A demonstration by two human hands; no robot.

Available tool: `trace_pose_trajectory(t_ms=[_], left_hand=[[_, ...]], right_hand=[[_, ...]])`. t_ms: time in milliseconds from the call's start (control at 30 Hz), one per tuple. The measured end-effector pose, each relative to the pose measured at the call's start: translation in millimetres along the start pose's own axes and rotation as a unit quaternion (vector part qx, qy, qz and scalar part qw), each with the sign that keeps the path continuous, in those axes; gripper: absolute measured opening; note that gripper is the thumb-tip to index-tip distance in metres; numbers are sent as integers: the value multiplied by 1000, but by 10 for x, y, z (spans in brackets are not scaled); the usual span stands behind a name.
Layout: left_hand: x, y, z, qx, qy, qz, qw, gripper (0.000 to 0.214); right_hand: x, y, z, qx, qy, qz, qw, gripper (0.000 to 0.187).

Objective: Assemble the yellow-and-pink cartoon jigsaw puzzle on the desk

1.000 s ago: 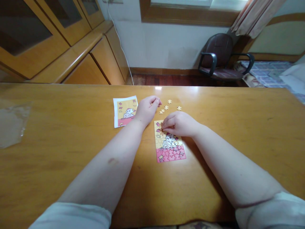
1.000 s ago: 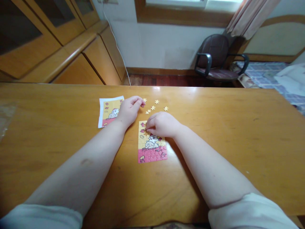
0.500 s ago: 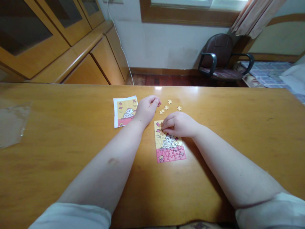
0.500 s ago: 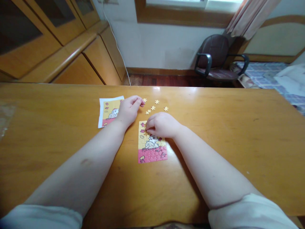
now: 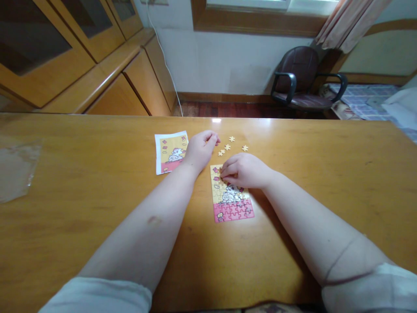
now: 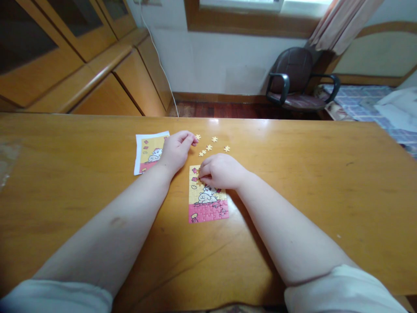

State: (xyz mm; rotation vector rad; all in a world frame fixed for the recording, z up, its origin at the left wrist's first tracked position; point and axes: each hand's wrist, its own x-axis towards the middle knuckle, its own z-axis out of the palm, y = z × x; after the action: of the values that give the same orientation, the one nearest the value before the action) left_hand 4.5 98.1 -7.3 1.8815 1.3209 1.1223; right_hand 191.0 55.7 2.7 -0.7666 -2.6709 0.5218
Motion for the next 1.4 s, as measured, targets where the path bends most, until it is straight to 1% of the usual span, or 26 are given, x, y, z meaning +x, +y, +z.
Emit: trace_pose_trajectory(t_ms=[200,433,567,633,667,733,800,867,933,1033,1100,1200,1233,1300,1367,1400], left_hand=[[-1,-12,3,-4,0,4,1000,26],[-2,5,6,3,4,6,1000,26],[-3,-3,8,6,1,5,1000,27],[-1,-11,9,9,2,4,1000,27],[2,-17,10,12,5,0,1000,27],[11,-30,8,24,24,-14,999,23],[24,-48,4,41,62,-28,997,16],[39,-66,-1,52,99,-40,993,10],[52,-76,-5,54,114,-53,991,9],[57,-71,-7,57,105,-59,991,9],[54,-65,-6,60,96,-55,992,9],[48,-68,-4,59,90,-57,992,10],[47,-72,-3,58,91,-58,992,10],[47,-78,-1,57,93,-58,992,10],[50,-75,2,58,94,-56,992,10],[51,-68,2,58,95,-55,992,10]], right_hand=[[-9,-25,-23,22,7,4,1000,18],[-34,3,-59,50,28,10,998,23],[-16,-10,-44,44,32,4,999,24],[-6,1,-32,23,45,18,999,24],[-4,18,-24,3,56,37,998,24],[-10,79,-10,-47,93,98,990,24],[-27,161,3,-91,145,174,970,25],[-46,232,19,-111,187,229,949,25],[-58,269,45,-119,195,244,942,27],[-56,267,101,-131,166,232,949,31],[-48,268,131,-138,157,235,949,28],[-52,326,124,-124,187,269,937,24],[-59,358,104,-111,204,289,929,25],[-79,419,48,-80,233,351,903,27],[-96,447,-15,-65,234,425,872,30],[-101,442,-44,-72,220,456,859,32]])
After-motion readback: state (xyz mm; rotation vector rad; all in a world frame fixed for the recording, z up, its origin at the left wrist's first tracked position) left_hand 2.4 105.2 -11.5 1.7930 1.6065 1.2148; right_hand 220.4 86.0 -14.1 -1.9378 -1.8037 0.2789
